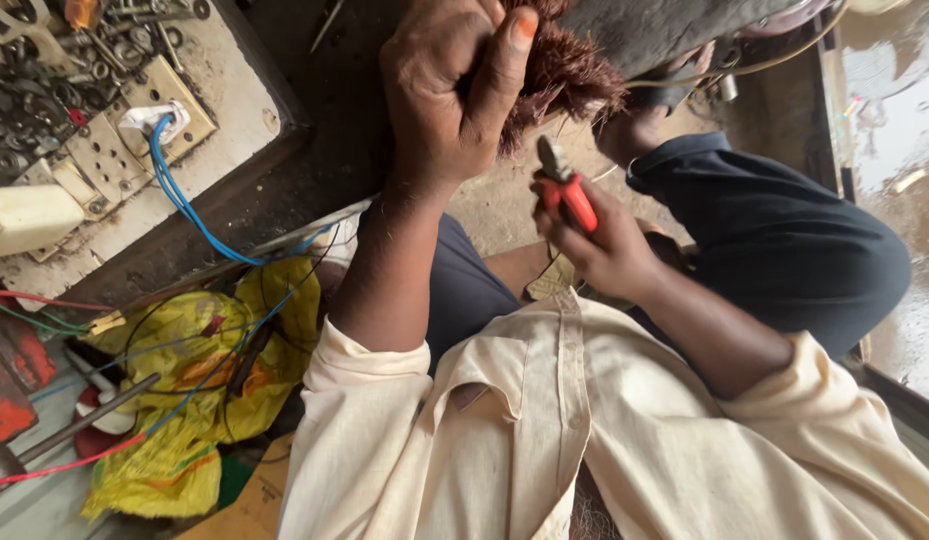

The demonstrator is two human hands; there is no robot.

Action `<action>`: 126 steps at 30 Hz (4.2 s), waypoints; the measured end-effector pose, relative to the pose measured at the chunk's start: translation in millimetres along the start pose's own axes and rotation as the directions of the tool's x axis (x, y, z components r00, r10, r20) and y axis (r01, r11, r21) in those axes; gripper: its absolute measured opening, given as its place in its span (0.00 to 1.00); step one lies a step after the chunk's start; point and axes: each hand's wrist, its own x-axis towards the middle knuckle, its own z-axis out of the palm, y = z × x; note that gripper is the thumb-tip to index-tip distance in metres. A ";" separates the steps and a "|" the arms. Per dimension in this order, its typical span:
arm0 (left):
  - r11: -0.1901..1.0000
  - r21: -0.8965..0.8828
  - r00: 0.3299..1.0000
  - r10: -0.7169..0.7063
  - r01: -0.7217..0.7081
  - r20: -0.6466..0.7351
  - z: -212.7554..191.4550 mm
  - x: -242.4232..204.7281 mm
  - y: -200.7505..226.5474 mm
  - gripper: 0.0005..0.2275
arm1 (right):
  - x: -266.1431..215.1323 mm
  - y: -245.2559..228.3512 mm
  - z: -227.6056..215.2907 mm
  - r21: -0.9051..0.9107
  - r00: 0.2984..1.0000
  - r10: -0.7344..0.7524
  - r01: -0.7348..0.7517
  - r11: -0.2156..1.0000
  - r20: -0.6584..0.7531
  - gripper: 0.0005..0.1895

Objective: The person uses red-handled pliers to strip the insulation from a bundle of copper wires. They hold the wire bundle in their left hand and repeatedly cut and pull the insulation away from the copper strands.

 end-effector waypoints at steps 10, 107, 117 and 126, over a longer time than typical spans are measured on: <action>0.981 0.032 0.980 0.191 -0.189 -0.059 4.0 -4.6 -8.3 0.17 | -51.3 -74.9 -14.0 -0.498 0.998 -0.054 0.065 0.865 0.037 0.14; 0.982 0.075 0.983 0.176 -0.172 -0.054 5.0 -9.9 -9.8 0.18 | -34.8 -91.6 -5.1 -0.402 0.998 -0.043 0.024 0.915 -0.039 0.22; 0.976 0.080 0.979 0.203 -0.200 -0.027 2.4 -10.3 -7.4 0.17 | -28.3 -115.2 0.0 -0.568 0.993 0.014 -0.080 0.819 -0.120 0.24; 0.973 0.058 0.973 0.227 -0.225 -0.030 2.3 -12.9 -9.0 0.19 | -33.1 -120.2 -5.6 -0.502 0.977 0.174 -0.213 0.838 -0.125 0.22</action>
